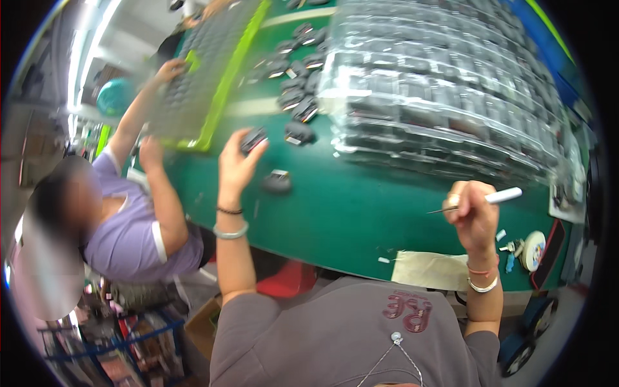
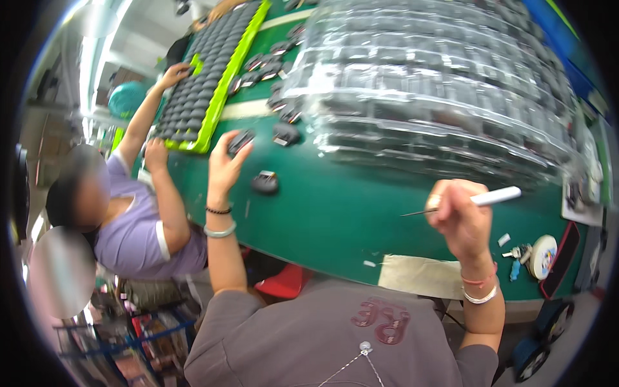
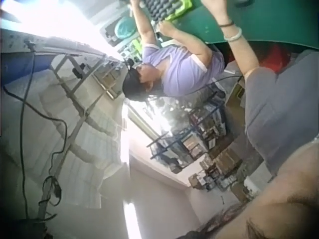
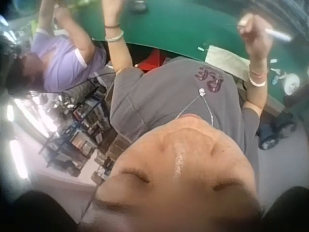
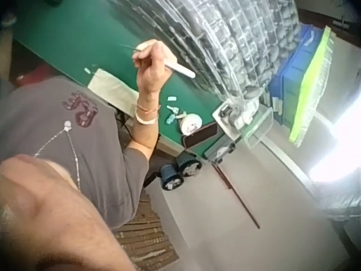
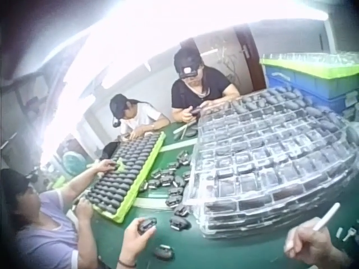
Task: The person assembles small black electronic components using a fine-tipped tool at a manufacturing workbench.
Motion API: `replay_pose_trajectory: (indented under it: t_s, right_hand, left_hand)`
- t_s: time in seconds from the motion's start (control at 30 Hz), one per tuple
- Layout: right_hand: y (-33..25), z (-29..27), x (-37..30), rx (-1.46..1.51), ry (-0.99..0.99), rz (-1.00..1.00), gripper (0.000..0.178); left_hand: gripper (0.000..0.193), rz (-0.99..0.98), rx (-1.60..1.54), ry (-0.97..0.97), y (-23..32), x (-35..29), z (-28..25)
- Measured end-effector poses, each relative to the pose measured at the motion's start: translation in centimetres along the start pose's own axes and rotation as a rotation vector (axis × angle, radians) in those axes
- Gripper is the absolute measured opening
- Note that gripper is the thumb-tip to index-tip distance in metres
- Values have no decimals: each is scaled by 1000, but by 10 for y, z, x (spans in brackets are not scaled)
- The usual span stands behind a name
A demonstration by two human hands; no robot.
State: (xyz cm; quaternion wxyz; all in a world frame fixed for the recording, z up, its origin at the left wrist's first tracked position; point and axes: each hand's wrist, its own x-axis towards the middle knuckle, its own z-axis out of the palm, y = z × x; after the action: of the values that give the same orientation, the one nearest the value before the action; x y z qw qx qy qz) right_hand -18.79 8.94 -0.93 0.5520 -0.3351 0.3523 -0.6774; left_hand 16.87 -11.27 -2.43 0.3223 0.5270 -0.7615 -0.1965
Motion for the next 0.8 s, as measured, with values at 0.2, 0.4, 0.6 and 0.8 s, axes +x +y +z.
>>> replay_pose_trajectory:
  t_s: [0.2, 0.4, 0.6, 0.8]
  right_hand:
    - [-4, 5, 8, -24, 53, 84, 38]
    - [-3, 1, 9, -190, 9, 86, 38]
    - [3, -12, 15, -227, 59, 53, 39]
    - [6, -13, 19, -201, 84, 112, 40]
  left_hand:
    - [49, 39, 714, 47, -59, 8, -28]
    - [32, 591, 118, -65, 176, 83, 8]
    - [30, 1375, 41, -322, 354, 122, 157]
    - [34, 1389, 369, -606, 409, 139, 247]
